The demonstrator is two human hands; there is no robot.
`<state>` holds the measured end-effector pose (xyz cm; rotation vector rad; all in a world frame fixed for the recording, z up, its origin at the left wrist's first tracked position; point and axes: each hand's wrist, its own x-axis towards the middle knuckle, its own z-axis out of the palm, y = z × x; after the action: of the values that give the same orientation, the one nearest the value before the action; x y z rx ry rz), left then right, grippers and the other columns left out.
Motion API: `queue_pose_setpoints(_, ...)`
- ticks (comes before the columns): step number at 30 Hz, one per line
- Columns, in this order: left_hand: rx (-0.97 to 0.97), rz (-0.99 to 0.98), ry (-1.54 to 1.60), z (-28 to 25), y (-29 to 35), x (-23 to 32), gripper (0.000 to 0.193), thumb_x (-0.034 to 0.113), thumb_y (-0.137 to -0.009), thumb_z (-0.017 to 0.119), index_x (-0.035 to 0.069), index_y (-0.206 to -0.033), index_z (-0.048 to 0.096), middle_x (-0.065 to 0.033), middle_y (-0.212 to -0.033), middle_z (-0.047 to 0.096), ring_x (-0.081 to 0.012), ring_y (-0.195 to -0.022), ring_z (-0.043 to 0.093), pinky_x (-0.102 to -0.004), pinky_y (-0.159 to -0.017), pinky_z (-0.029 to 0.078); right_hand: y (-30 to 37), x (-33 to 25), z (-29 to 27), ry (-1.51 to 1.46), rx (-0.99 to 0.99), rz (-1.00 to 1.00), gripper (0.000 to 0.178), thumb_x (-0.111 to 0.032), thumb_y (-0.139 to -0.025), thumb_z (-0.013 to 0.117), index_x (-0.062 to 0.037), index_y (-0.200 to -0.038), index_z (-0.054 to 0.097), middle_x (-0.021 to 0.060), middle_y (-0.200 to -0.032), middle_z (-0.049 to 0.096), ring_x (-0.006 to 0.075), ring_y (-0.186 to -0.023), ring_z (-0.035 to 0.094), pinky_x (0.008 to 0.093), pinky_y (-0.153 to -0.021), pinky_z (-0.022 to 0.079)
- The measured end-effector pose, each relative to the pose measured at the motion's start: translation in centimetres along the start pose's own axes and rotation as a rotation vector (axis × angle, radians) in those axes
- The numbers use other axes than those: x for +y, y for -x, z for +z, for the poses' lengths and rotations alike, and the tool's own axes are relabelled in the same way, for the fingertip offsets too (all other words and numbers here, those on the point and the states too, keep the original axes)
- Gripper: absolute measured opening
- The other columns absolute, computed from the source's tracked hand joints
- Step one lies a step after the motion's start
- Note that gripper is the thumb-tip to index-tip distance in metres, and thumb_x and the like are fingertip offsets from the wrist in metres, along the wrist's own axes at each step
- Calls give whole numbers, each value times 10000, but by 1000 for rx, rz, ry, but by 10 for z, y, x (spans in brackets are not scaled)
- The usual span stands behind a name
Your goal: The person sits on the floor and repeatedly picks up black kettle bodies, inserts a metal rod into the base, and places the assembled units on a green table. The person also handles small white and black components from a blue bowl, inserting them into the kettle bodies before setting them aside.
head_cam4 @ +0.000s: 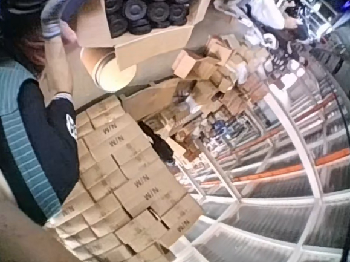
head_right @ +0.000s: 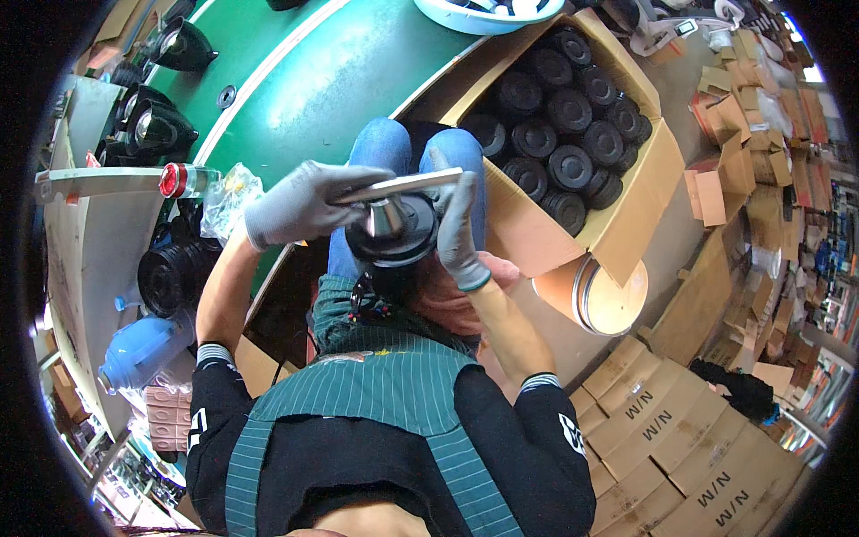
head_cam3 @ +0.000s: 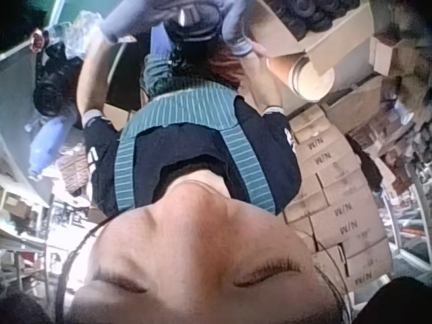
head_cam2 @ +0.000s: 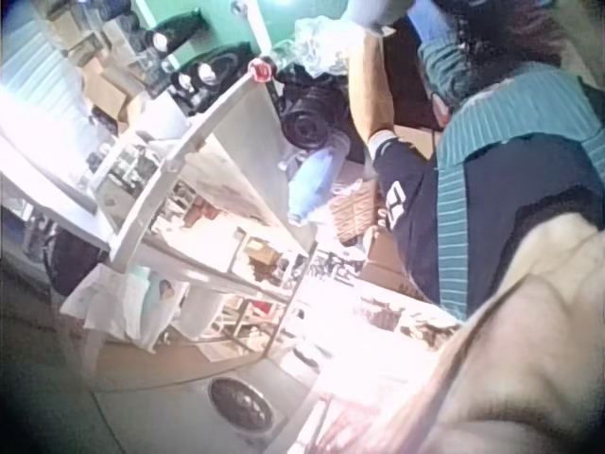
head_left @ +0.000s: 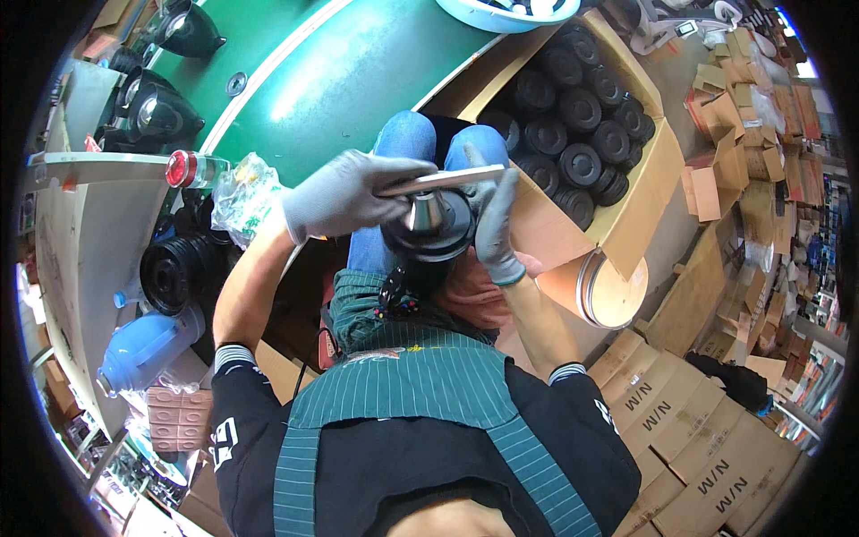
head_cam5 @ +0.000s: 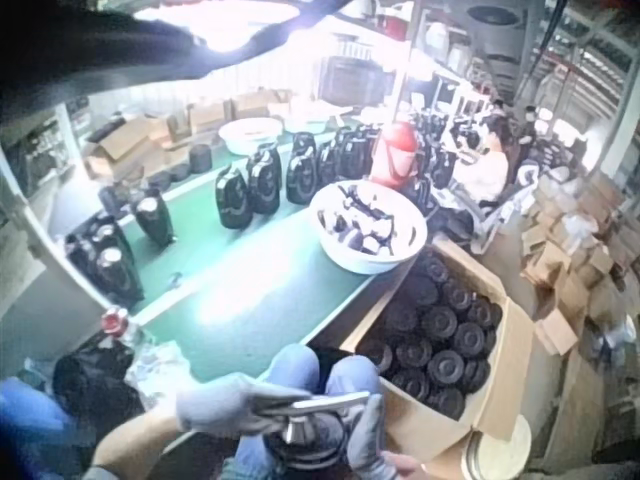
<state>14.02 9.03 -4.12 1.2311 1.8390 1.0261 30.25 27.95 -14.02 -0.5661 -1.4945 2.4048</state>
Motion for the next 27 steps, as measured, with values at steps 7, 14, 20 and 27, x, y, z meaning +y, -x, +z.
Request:
queue_pose_setpoints(7,-93,46,-260,13,-2,31,572,155,-942,755,91,-1493,613,-239,-1143,758,-423,-981,758,-476,-855,602,-22,-7,-34,-816,-117,167,581,-455,-1139,518,-75,-1577,540,81,-1213,788,230,-1091,753,500,-1117,555)
queue_pose_setpoints(14,46,-234,-536,69,10,76,664,218,-975,689,-10,-1565,487,-252,-1143,709,-400,-979,752,-489,-839,595,-59,30,-42,-973,-342,271,533,-365,-1187,418,-48,-1608,494,-46,-654,401,135,-688,521,487,-1079,581)
queue_pose_setpoints(20,33,-232,-537,62,17,60,755,243,-958,733,5,-1608,430,-229,-1126,700,-389,-933,740,-486,-815,592,-48,6,-49,-1038,-735,121,610,-504,-1114,553,-23,-1486,608,8,-733,555,264,-930,676,553,-1209,449)
queue_pose_setpoints(27,257,-89,-714,88,3,79,759,350,-980,718,-33,-1580,455,-277,-1453,570,-447,-1340,572,-530,-1121,465,-77,39,-36,1135,-35,-1373,345,-205,-828,910,-106,-950,603,76,-868,613,324,-1080,701,504,-1199,473)
